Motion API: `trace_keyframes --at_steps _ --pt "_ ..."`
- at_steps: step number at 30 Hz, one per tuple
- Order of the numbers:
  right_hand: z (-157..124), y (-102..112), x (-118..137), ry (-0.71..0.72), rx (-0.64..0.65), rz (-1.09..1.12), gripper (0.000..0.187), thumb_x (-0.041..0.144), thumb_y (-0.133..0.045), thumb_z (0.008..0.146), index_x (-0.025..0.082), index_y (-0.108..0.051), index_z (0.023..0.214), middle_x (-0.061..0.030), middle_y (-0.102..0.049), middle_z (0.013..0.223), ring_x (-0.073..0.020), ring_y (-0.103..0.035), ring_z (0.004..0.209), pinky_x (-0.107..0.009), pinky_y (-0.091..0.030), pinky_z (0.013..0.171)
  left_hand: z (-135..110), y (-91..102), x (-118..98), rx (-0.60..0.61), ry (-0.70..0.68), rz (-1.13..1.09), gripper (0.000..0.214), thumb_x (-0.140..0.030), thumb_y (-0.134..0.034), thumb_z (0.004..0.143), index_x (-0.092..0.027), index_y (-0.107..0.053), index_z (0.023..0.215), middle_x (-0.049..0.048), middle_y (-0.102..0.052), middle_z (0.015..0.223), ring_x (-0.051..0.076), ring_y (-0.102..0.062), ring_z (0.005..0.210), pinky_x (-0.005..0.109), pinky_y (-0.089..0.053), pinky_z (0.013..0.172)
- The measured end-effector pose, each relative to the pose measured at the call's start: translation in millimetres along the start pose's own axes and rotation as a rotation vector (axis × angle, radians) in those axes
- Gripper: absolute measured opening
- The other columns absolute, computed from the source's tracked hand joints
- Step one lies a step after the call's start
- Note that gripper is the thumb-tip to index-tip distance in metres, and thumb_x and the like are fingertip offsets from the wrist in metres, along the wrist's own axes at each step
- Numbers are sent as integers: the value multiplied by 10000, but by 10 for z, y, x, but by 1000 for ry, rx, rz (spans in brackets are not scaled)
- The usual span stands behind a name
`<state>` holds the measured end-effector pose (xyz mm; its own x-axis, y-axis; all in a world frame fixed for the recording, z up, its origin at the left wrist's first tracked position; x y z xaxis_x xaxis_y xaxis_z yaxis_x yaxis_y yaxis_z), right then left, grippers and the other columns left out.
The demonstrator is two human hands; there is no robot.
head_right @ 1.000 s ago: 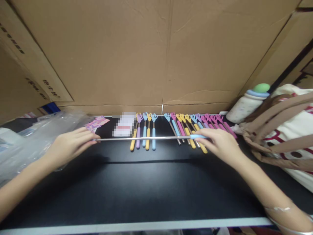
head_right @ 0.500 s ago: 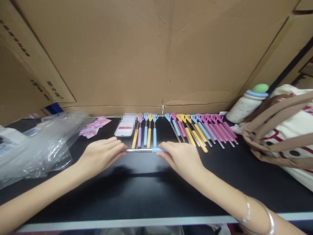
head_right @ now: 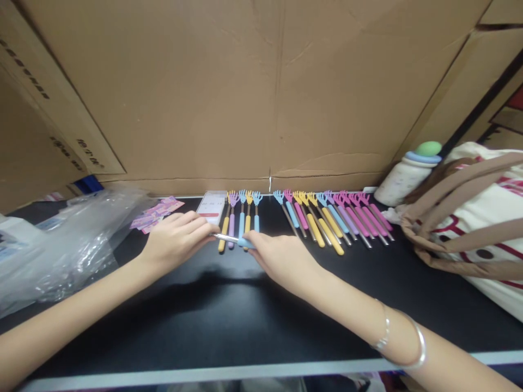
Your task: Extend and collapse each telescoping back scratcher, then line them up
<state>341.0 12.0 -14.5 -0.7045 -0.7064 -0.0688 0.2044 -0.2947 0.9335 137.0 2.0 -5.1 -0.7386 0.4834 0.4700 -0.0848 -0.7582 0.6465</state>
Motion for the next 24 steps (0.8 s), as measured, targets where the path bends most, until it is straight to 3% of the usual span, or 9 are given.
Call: trace_keyframes --at_steps 5,9,13,18,24 --pt "87 -90 -4 49 10 2 332 330 -363 940 200 -486 1220 -5 -672 662 -144 -607 533 -224 -300 482 74 27 100 -112 23 43 127 -240 -500 916 -242 -621 952 -27 -709 985 191 -577 1055 360 -374 918" --pt "138 -145 -183 16 -31 11 348 355 -339 941 212 -497 1217 -4 -666 678 -140 -612 569 -219 -321 513 10 28 64 -162 39 79 275 -140 -526 873 -250 -596 1115 -25 -639 1197 212 -518 1154 378 -332 1008" --pt "185 -173 -563 -192 -37 -21 386 353 -331 927 202 -459 1259 -4 -645 659 -159 -596 553 -237 -342 535 -111 -36 -95 -77 -81 -15 388 -94 -492 878 -254 -539 1228 14 -630 1191 194 -537 1124 367 -336 1027" --pt "210 -234 -892 -370 90 -3 434 234 -342 872 213 -408 1301 -75 -669 986 -216 -635 849 -279 -407 687 -219 -169 -372 48 -386 -270 353 -86 -434 905 -292 -557 1164 8 -620 1162 166 -543 1126 331 -374 1000" --pt "256 -312 -920 -410 224 -3 449 234 -324 845 221 -430 1282 -92 -673 1017 -248 -643 857 -318 -427 685 -221 -273 -430 182 -374 -413 359 -72 -372 926 -223 -505 1224 32 -650 1053 146 -596 982 302 -408 910"
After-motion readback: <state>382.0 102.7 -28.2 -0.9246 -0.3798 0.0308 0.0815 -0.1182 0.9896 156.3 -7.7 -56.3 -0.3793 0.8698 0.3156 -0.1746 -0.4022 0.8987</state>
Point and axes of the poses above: each hand's wrist, its own z-axis towards the middle knuckle, its own y-axis out of the back of the hand, x = y × z, the point moved 3 cm from there along z, towards the middle knuckle
